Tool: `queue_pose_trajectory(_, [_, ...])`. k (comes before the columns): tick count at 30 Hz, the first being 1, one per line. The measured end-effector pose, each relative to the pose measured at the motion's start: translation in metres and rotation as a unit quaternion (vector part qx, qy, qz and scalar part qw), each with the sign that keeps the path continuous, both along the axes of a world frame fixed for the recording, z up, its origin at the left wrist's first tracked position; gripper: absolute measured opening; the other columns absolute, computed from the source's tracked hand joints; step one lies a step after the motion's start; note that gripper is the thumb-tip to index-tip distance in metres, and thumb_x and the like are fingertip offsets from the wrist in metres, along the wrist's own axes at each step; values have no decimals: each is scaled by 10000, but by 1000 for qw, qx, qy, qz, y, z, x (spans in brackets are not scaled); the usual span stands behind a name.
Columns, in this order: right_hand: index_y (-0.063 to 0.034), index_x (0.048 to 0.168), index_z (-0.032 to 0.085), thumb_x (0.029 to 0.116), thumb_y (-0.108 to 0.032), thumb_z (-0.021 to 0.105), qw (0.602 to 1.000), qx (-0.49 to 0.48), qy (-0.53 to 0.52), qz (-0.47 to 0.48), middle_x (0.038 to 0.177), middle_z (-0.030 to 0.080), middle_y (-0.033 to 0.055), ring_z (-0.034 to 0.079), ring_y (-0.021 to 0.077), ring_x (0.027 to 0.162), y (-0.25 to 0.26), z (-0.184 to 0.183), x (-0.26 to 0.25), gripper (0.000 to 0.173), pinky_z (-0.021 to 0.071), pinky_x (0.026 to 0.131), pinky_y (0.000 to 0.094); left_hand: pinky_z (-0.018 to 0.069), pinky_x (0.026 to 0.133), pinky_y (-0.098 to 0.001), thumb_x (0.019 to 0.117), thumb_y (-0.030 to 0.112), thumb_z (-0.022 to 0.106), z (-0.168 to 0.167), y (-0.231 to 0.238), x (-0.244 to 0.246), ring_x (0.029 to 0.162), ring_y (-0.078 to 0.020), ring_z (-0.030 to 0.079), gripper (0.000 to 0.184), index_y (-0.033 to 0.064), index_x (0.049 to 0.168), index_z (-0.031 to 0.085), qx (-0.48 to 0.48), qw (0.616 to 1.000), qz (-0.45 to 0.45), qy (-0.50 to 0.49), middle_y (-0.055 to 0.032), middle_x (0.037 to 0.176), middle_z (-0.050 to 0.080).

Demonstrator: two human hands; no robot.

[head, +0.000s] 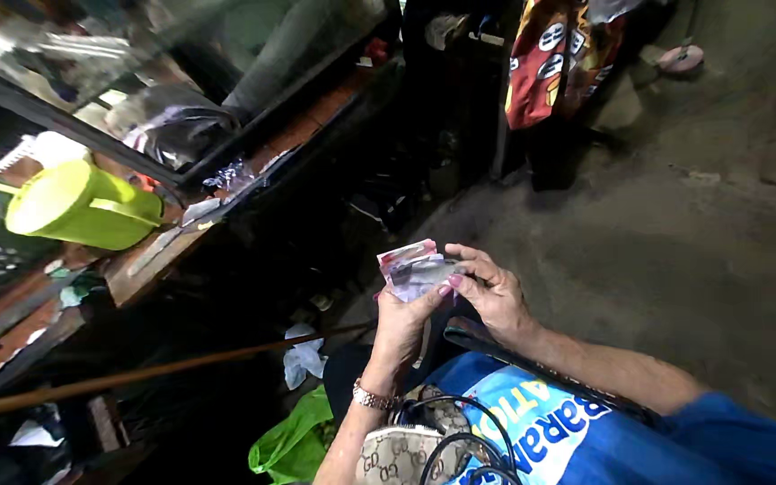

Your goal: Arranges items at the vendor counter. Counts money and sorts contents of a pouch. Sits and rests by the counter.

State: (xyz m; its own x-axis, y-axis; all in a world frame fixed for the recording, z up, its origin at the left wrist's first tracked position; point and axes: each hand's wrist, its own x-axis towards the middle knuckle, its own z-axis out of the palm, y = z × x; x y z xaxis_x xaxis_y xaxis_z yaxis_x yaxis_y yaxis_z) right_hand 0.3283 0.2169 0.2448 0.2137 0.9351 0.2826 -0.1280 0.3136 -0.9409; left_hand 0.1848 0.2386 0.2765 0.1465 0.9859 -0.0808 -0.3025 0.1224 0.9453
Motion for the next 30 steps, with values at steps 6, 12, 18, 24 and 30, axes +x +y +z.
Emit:
queue_pose_trajectory(6, [13,962,767,985,-115,635,1000,20,-23,7,1275,692,171,542,258,1368,-3,1,4,185,391,1198,408,638,809,-383,1081,302,459,0,4,-3,911,-209,746,320,40,1244,543,-56,994,46,-76,-122,1000,737])
queue_pose_trajectory(12, [9,988,754,1105,-313,408,999,4,-39,20,1279,693,156,524,220,1382,-5,7,6,487,359,1209,377,640,736,-359,811,62,787,-1,6,-5,768,-184,735,389,-8,1135,583,-24,995,47,-80,-118,858,725])
queue_pose_trajectory(18, [19,1066,750,966,-127,673,1000,15,2,15,1307,663,157,561,215,1332,-1,1,1,194,468,1128,351,645,740,-376,772,1,835,0,2,-3,781,-199,743,433,-20,1123,583,9,998,9,-62,-125,884,737])
queue_pose_trajectory(24, [-2,984,775,977,-96,645,998,46,-29,19,1209,726,144,568,260,1340,-3,0,5,161,348,1227,446,643,809,-377,1055,409,518,0,3,-2,897,-211,758,417,23,1204,566,-13,997,38,-59,-122,972,755])
queue_pose_trajectory(30, [2,926,761,1093,-252,438,997,40,-60,34,1219,722,156,544,253,1366,-7,10,9,444,326,1234,419,653,717,-366,946,55,642,7,4,-2,758,-195,750,245,-7,1157,534,-20,996,77,-43,-115,855,738])
